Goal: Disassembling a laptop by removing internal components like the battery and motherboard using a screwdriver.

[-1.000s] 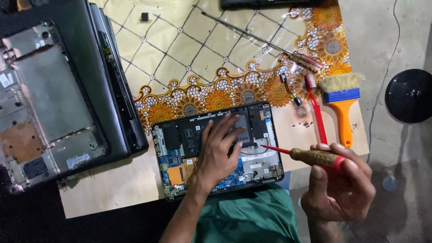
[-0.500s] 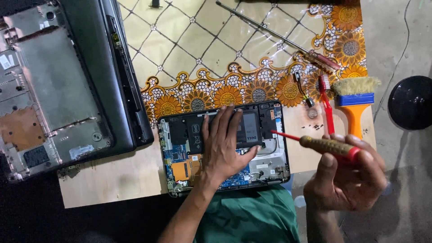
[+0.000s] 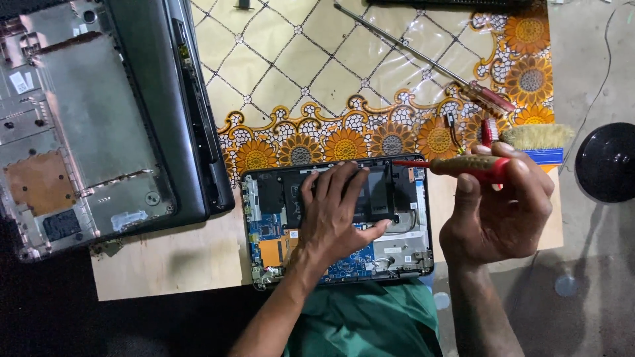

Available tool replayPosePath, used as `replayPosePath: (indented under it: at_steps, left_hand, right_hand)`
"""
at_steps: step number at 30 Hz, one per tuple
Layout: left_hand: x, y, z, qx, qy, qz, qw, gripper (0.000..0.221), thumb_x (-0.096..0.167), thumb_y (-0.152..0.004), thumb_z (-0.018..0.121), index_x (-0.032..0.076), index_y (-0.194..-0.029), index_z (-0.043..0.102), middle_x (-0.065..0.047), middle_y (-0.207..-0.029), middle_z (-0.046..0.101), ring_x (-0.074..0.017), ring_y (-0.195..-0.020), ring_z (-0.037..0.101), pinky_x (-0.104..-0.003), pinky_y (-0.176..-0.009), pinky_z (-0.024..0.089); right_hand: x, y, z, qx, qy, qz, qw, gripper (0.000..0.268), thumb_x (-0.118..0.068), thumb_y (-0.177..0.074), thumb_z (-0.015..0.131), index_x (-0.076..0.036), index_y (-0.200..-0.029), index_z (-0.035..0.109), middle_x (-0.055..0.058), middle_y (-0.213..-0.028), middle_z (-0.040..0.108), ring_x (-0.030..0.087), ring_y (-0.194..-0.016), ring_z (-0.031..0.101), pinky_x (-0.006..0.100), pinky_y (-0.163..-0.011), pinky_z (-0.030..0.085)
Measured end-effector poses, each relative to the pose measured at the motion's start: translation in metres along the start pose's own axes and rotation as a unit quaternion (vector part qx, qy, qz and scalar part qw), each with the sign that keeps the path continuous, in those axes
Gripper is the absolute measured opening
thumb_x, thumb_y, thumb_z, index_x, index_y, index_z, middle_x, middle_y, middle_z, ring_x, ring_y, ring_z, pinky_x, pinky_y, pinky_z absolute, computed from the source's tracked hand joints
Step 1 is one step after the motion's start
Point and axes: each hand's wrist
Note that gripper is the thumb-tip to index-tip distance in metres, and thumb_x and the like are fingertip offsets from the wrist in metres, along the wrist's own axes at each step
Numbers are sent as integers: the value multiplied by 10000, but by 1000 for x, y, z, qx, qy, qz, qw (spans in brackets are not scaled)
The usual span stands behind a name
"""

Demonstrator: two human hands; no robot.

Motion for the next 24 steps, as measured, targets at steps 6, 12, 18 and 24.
replayPosePath:
  at_steps: [6, 12, 18, 24]
  left_hand:
    - [-1, 0, 1, -2, -1, 1, 1000, 801, 587, -696, 771, 111, -1300, 548, -110, -1329, 521, -295, -1236, 494, -497, -1060, 287]
    - [-1, 0, 0, 14, 5, 6, 1000, 796, 575, -687, 799, 107, -1284, 559, -116, -1310, 536, -297, -1217, 514, -501, -1048, 303]
    - [5, -14, -19, -15, 152, -72, 986, 598, 615, -800, 542, 135, -1135, 662, -64, -1250, 574, -265, -1184, 516, -488, -996, 255]
    - [-1, -54, -30, -33, 450, -16, 892, 403, 140, -954, 559, 111, -1350, 492, -145, -1389, 556, -328, -1326, 540, -484, -1109, 456]
  right_hand:
    - [5, 2, 1, -8, -4, 6, 1000, 287, -36, -1020, 576, 6, -1267, 435, 255, -1174, 445, 389, -1153, 537, 484, -1004, 570]
    - [4, 1, 1, -28, -4, 8, 1000, 286, -35, -1025, 564, 8, -1270, 422, 262, -1186, 437, 406, -1179, 529, 484, -1015, 560]
    - [-1, -33, -3, -174, -18, -28, 984, 274, 47, -962, 646, 87, -1196, 509, 337, -1202, 577, 416, -1116, 630, 459, -1001, 550]
    - [1, -56, -4, -253, -6, -41, 967, 205, 7, -902, 768, 73, -1048, 639, 258, -1026, 609, 317, -935, 611, 387, -868, 494]
Point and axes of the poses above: each hand's wrist, its own y-axis away from the middle knuckle, its own z-axis out of the palm, x = y × z
